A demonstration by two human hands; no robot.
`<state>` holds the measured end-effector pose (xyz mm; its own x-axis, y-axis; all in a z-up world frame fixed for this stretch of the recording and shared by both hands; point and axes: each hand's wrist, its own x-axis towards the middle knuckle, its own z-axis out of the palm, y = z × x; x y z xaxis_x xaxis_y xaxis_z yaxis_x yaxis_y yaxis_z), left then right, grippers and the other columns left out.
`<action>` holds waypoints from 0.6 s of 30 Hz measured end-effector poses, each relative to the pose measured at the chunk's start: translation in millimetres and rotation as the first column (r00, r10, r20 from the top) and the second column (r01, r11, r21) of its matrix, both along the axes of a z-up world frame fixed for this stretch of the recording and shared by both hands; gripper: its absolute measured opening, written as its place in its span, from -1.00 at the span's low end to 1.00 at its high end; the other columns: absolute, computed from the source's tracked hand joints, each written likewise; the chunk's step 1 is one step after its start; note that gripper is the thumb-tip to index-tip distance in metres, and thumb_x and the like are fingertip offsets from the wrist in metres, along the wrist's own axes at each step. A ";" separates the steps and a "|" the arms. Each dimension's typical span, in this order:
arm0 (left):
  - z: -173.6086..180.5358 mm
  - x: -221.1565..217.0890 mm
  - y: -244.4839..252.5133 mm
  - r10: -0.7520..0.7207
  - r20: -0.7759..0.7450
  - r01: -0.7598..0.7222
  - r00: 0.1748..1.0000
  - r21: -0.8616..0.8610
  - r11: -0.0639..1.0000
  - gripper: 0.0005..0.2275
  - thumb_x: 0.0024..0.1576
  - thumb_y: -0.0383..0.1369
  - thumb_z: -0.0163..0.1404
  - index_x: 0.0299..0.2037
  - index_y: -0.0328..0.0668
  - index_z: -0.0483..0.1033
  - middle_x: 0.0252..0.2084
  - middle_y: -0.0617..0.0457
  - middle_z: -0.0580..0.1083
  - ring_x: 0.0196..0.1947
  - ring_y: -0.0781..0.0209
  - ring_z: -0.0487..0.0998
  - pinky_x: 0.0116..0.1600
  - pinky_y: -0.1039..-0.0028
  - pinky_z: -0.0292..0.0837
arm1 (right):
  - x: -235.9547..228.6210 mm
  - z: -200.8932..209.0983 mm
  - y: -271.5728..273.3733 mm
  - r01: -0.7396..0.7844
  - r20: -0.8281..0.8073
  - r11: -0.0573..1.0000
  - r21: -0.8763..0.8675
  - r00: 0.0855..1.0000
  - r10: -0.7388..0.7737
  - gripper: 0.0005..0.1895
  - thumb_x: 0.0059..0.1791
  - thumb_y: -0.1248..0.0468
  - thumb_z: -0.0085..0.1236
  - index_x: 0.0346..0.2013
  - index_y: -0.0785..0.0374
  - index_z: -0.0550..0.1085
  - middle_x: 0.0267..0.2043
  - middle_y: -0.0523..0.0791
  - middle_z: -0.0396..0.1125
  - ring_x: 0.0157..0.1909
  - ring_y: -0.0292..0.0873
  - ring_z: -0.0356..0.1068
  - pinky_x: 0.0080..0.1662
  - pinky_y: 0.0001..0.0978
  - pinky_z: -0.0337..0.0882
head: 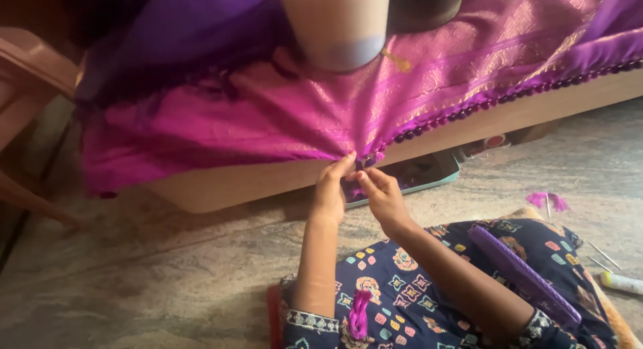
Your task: Attaching tassels to the edge of a pink and purple saree.
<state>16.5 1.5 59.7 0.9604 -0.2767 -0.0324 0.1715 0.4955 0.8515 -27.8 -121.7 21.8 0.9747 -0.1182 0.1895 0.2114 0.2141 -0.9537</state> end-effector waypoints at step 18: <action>1.3 -39.9 -21.1 0.109 0.822 -0.802 0.560 0.504 0.319 -0.86 0.15 -0.24 0.16 -0.26 -0.06 0.73 -0.14 0.06 0.62 0.14 0.03 0.45 0.27 0.07 0.10 | 15.7 28.3 -38.7 -0.366 -0.039 0.806 0.466 0.901 0.432 -0.76 0.03 0.23 0.15 -0.10 0.34 0.51 -0.17 -0.12 0.45 -0.07 -0.19 0.39 0.09 -0.27 0.35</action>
<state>-23.4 -19.7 61.0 0.7662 0.0467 0.6409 -0.4781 -0.6250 0.6171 -12.1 -160.4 50.2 0.9657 0.2488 0.0741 -0.1099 0.6503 -0.7517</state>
